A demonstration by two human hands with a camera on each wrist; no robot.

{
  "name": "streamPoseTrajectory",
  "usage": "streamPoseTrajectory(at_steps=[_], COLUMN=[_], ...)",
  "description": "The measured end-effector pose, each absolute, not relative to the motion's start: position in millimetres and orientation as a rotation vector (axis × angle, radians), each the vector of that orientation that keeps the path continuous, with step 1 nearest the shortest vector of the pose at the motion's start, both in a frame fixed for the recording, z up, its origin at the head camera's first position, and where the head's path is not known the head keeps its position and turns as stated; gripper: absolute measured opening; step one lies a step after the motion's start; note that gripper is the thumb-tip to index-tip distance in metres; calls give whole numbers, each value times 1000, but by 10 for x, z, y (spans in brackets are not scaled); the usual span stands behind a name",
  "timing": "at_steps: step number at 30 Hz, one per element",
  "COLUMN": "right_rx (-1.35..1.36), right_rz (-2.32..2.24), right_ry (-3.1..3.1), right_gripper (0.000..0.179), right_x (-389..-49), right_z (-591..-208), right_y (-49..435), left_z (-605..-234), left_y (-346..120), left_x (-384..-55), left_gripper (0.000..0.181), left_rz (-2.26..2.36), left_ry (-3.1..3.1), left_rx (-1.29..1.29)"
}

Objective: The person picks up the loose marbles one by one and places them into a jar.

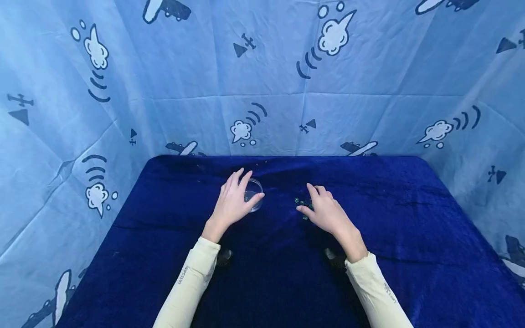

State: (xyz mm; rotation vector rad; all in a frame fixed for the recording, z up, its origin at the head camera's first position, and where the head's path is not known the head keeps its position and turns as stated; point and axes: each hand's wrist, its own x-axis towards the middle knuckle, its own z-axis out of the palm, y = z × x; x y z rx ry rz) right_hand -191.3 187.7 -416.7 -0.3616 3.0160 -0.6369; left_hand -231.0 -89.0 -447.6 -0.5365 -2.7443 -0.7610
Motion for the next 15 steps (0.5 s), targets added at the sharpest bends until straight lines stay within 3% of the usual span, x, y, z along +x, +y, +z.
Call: streamPoseTrajectory(at_steps=[4,8,12,15], right_rx=[-356,-416,-471,-484], right_rz=[-636,-657,-687,-688], right_ry=[2982,2979,2942,2876], right_gripper=[65,41,16,9], right_x=[-1954,-1993,-2015,-2014], right_z=[-4174,-4203,-4217,-4213], right_y=[1953,2040,2135,2193], left_z=[-4503,-4513,-4533,-4554], left_y=[-1041,-1102,-1111,-1110], left_x=[-2369,-2388,-2412,-2431], left_gripper=[92,103,105,104], left_rz=[-972,-1155,-1241,-1253], left_ry=[-2824,-2867,-2883,-2875], left_rx=[-523,-535,-513,-496])
